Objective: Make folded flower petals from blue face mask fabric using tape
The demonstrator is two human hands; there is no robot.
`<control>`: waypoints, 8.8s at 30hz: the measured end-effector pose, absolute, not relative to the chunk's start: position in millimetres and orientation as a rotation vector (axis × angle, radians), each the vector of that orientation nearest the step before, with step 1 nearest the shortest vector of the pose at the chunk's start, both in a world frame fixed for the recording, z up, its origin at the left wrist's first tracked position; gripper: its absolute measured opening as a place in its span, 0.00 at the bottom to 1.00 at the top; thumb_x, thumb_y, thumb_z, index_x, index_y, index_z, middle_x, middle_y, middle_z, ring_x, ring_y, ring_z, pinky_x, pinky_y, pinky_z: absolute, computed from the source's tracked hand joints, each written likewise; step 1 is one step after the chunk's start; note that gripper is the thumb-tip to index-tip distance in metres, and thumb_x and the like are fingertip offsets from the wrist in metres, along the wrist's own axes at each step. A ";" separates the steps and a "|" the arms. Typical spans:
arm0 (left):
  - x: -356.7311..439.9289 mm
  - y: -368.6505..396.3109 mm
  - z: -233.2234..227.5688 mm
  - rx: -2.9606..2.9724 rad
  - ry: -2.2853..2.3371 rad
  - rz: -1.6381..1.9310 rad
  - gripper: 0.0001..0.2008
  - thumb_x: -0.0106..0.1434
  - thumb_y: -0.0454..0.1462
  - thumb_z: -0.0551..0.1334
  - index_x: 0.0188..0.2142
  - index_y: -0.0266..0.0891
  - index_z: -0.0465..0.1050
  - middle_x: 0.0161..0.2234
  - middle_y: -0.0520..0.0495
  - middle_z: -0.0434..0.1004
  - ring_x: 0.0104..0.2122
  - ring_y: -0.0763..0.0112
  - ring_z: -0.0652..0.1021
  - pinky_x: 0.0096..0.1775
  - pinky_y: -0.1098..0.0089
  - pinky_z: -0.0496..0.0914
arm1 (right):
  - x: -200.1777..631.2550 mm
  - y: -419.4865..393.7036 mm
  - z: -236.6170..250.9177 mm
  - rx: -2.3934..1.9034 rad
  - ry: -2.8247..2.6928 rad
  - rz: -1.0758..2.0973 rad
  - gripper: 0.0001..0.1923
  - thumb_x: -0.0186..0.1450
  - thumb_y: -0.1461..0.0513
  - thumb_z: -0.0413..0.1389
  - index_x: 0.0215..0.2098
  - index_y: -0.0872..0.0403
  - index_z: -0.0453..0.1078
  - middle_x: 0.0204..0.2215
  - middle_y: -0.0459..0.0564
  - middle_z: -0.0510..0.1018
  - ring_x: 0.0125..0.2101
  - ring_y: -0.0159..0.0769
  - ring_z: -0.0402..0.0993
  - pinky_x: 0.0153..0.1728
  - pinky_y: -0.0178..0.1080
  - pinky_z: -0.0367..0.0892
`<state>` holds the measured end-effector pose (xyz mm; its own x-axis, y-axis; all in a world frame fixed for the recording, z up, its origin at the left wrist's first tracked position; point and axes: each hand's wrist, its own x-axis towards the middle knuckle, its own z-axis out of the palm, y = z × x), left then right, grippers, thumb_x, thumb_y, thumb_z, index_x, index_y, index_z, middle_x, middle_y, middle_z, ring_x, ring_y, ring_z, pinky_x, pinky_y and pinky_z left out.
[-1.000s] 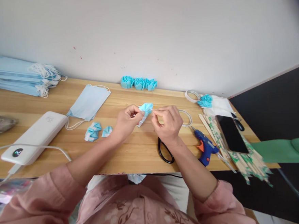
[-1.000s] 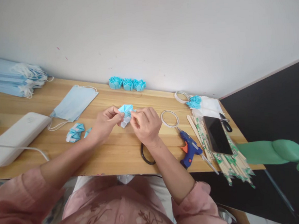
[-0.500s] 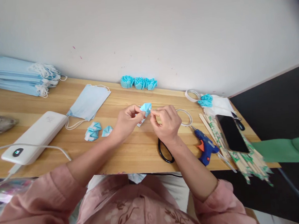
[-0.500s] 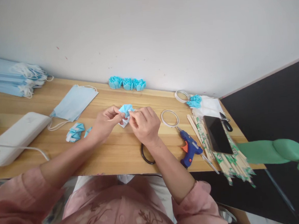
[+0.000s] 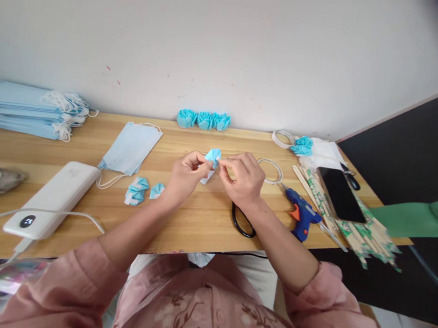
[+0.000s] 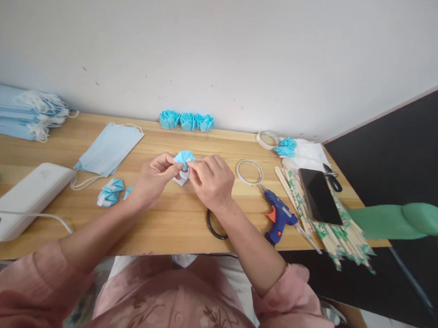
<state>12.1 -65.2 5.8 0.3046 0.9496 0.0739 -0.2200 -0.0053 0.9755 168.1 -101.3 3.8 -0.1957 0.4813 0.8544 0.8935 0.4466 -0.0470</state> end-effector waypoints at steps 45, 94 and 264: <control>14.3 -61.3 -0.7 1.229 0.850 1.016 0.12 0.52 0.39 0.68 0.22 0.38 0.67 0.20 0.54 0.70 0.21 0.79 0.68 0.26 0.75 0.65 | 176.4 -87.2 -15.8 -1.196 -1.559 0.608 0.26 0.63 0.61 0.57 0.60 0.50 0.65 0.31 0.45 0.76 0.33 0.33 0.73 0.38 0.38 0.74; 11.5 -51.8 -6.3 1.365 0.792 0.899 0.11 0.51 0.40 0.67 0.22 0.36 0.68 0.19 0.54 0.68 0.20 0.80 0.67 0.25 0.75 0.63 | 183.8 -84.1 -15.8 -1.184 -1.475 0.778 0.23 0.60 0.57 0.59 0.53 0.52 0.72 0.36 0.47 0.77 0.34 0.33 0.73 0.38 0.38 0.71; 11.6 -50.4 -7.5 1.342 0.841 1.004 0.14 0.58 0.45 0.67 0.29 0.39 0.66 0.19 0.57 0.63 0.17 0.80 0.64 0.20 0.76 0.57 | 191.8 -154.4 -10.1 -1.992 -2.218 -0.174 0.14 0.72 0.62 0.46 0.37 0.53 0.73 0.36 0.53 0.79 0.38 0.39 0.74 0.29 0.38 0.56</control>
<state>11.6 -50.4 -7.5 0.3663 0.9278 0.0702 -0.0934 -0.0384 0.9949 191.8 -154.4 -10.1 -0.1034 0.9760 0.1915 0.9939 0.1086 -0.0170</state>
